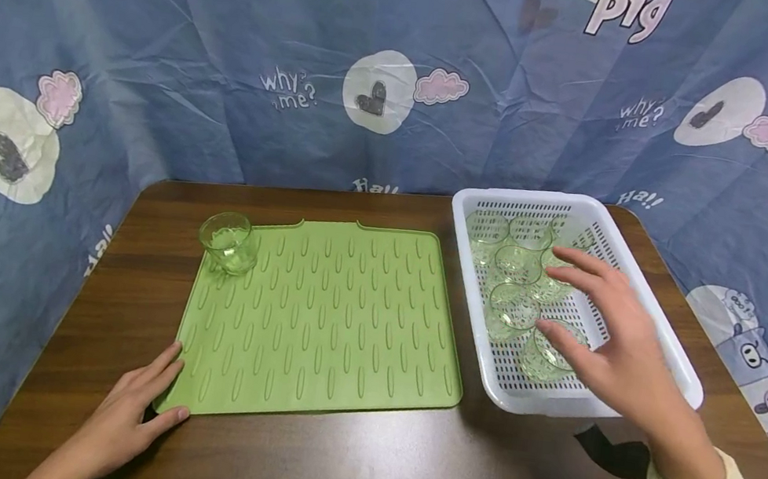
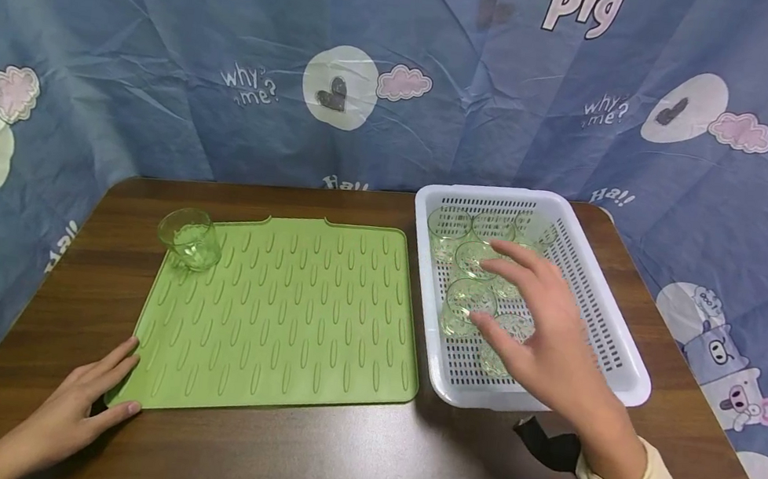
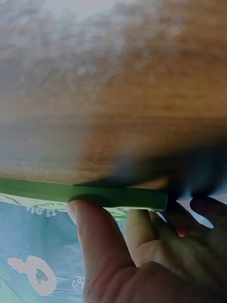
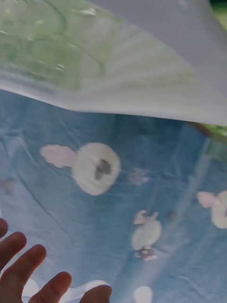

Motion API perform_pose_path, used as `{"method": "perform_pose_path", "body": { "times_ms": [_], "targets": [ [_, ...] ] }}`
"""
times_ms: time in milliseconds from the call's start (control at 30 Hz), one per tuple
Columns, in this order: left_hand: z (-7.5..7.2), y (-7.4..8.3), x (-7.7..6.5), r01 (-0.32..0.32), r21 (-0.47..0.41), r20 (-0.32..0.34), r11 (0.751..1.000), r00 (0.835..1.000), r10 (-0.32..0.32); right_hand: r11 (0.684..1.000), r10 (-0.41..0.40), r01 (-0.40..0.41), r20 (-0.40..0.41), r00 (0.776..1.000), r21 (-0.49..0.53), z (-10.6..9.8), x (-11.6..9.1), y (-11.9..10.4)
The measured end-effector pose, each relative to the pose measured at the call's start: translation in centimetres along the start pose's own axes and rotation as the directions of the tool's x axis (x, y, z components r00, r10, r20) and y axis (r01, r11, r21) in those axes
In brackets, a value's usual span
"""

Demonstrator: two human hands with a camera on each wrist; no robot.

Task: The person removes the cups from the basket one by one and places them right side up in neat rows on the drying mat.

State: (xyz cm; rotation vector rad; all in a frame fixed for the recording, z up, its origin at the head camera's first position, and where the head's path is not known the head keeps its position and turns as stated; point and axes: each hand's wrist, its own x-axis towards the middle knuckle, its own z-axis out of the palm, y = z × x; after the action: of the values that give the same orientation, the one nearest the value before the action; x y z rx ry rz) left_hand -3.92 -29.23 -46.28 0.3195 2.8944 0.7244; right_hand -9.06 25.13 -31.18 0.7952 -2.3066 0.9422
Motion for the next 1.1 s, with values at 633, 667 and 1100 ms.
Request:
{"method": "perform_pose_path", "body": {
  "times_ms": [633,667,1100],
  "targets": [
    [0.1,-0.2,0.0,0.0,0.001,-0.005,1.0,1.0,0.0,0.891,0.262,-0.251,0.022,0.965,0.379,-2.1,-5.5,4.6],
    [0.2,-0.2,0.1,-0.002,0.002,-0.006,1.0,1.0,0.002,0.897,0.277,-0.268,0.024,0.961,0.351,-2.0,-5.7,4.8],
    [0.4,-0.1,0.0,-0.031,0.016,-0.063,0.999,0.997,0.032,0.843,0.428,-0.44,0.107,0.897,0.311,-1.7,-6.4,8.2]
  ]
}}
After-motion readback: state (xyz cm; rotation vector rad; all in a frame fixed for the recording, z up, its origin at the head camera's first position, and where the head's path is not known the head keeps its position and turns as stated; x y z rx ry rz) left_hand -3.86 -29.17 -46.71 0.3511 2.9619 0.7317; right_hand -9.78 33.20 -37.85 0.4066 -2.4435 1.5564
